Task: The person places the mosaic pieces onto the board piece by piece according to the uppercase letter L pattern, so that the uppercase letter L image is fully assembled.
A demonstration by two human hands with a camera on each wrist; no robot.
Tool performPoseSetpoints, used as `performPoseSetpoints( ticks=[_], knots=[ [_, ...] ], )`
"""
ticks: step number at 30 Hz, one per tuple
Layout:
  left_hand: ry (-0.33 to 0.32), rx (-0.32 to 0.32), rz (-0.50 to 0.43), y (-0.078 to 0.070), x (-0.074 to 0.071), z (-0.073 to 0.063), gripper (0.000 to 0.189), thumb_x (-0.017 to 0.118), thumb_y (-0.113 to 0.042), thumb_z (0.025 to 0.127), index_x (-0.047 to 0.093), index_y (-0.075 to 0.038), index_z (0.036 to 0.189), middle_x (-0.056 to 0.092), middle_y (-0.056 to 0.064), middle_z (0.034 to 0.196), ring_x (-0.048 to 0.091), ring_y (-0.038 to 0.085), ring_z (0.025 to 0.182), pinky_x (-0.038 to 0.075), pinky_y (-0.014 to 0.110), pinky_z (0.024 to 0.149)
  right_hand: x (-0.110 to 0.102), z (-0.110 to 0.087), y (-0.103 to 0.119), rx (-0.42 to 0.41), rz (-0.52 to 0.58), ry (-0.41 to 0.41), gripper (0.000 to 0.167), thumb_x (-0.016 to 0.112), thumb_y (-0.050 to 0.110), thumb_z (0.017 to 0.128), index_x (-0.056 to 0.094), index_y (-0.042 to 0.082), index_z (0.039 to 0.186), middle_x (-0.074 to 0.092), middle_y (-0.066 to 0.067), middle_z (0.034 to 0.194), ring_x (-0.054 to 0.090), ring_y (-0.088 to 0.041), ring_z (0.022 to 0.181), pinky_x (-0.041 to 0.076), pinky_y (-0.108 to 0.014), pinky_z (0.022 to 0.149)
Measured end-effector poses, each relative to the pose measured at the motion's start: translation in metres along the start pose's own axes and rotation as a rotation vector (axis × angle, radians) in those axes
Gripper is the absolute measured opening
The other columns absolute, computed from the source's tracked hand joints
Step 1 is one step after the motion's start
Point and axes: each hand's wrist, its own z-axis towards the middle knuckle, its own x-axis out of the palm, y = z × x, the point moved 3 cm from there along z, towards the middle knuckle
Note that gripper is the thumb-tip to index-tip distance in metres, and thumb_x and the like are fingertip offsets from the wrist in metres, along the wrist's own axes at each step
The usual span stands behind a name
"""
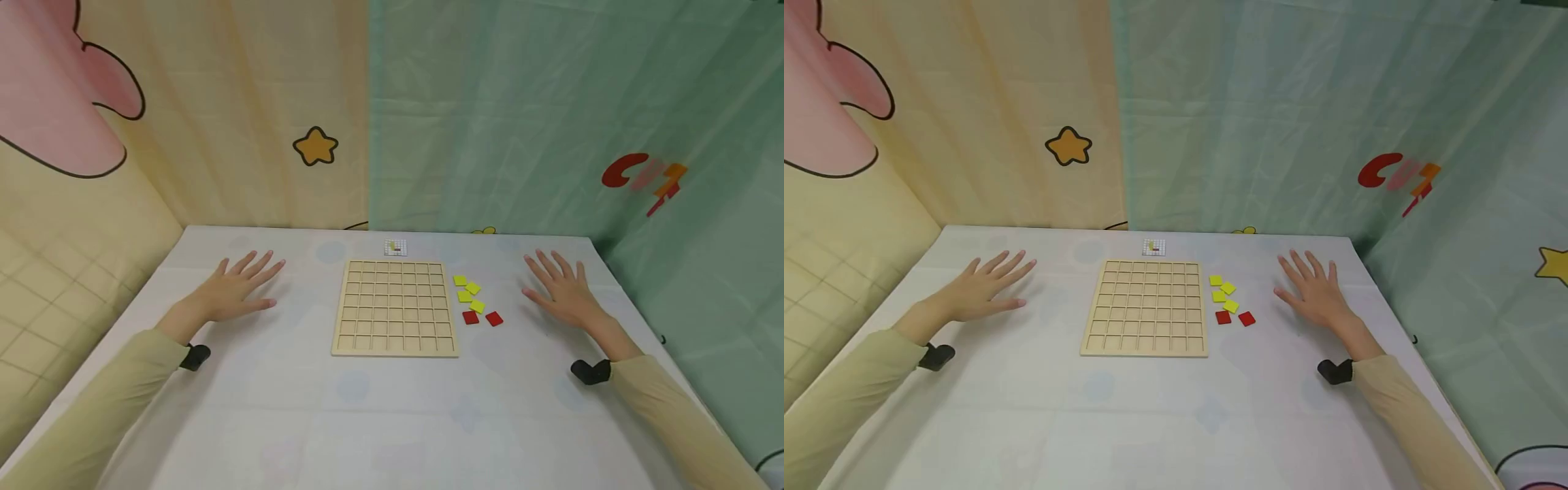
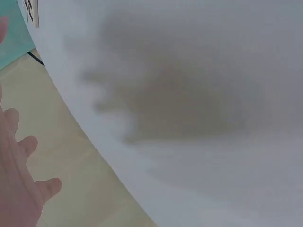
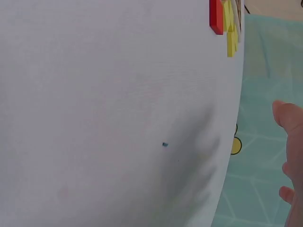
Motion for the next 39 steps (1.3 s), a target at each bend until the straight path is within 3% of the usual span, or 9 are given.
performPoseSetpoints(
  ticks=[4,9,18,24,33,39],
  knots=[
    [0.035,0.029,-0.022,-0.016,0.001,0.012,0.076,0.050,-0.052,0.095,0.011,-0.027,0.156,0.008,0.011,0.163,0.007,0.042,0.148,0.004,0.072,0.109,-0.001,0.011,0.006,-0.049,0.008,-0.078,0.065,0.061,0.034,0.091,0.037,0.012,0.147,0.036,-0.021,0.150,0.028,-0.044,0.135,0.015,-0.073,0.104],
    [0.070,0.088,-0.026,-0.034,0.003,0.025,0.077,0.050,-0.052,0.095,0.012,-0.023,0.156,0.009,0.008,0.163,0.008,0.037,0.149,0.009,0.070,0.111,0.000,0.026,0.018,-0.040,0.085,-0.087,0.052,0.066,0.028,0.090,0.050,0.010,0.137,0.052,-0.019,0.136,0.041,-0.040,0.125,0.024,-0.066,0.103],
    [0.135,0.117,-0.015,-0.070,0.019,0.050,0.085,0.049,-0.058,0.093,0.006,-0.022,0.156,0.001,0.004,0.164,0.001,0.032,0.150,0.009,0.067,0.113,0.012,0.044,0.031,0.020,0.337,0.025,0.040,0.064,0.020,0.092,0.058,0.005,0.130,0.060,-0.017,0.129,0.045,-0.037,0.124,0.027,-0.063,0.105],
    [0.180,0.130,-0.011,-0.084,0.031,0.060,0.091,0.048,-0.064,0.091,0.004,-0.019,0.156,-0.002,0.004,0.164,-0.002,0.030,0.151,0.009,0.066,0.114,0.026,0.054,0.037,0.035,0.534,0.126,0.038,0.062,0.017,0.093,0.059,0.002,0.128,0.065,-0.018,0.114,0.051,-0.034,0.112,0.039,-0.056,0.099],
    [0.243,0.168,-0.051,-0.098,0.040,0.068,0.098,0.048,-0.068,0.088,0.002,-0.015,0.156,-0.003,0.007,0.164,-0.003,0.029,0.151,0.005,0.066,0.114,0.035,0.056,0.049,0.081,0.505,0.151,0.035,0.071,0.023,0.086,0.067,0.002,0.114,0.067,-0.011,0.095,0.057,-0.025,0.090,0.047,-0.033,0.076],
    [0.269,0.139,-0.051,-0.098,0.045,0.071,0.102,0.048,-0.071,0.086,0.000,-0.013,0.156,-0.006,0.008,0.163,-0.005,0.029,0.151,0.004,0.064,0.115,0.040,0.055,0.053,0.153,0.469,0.152,0.037,0.073,0.030,0.084,0.068,0.003,0.110,0.067,-0.010,0.091,0.056,-0.023,0.084,0.046,-0.028,0.071]
  ],
)
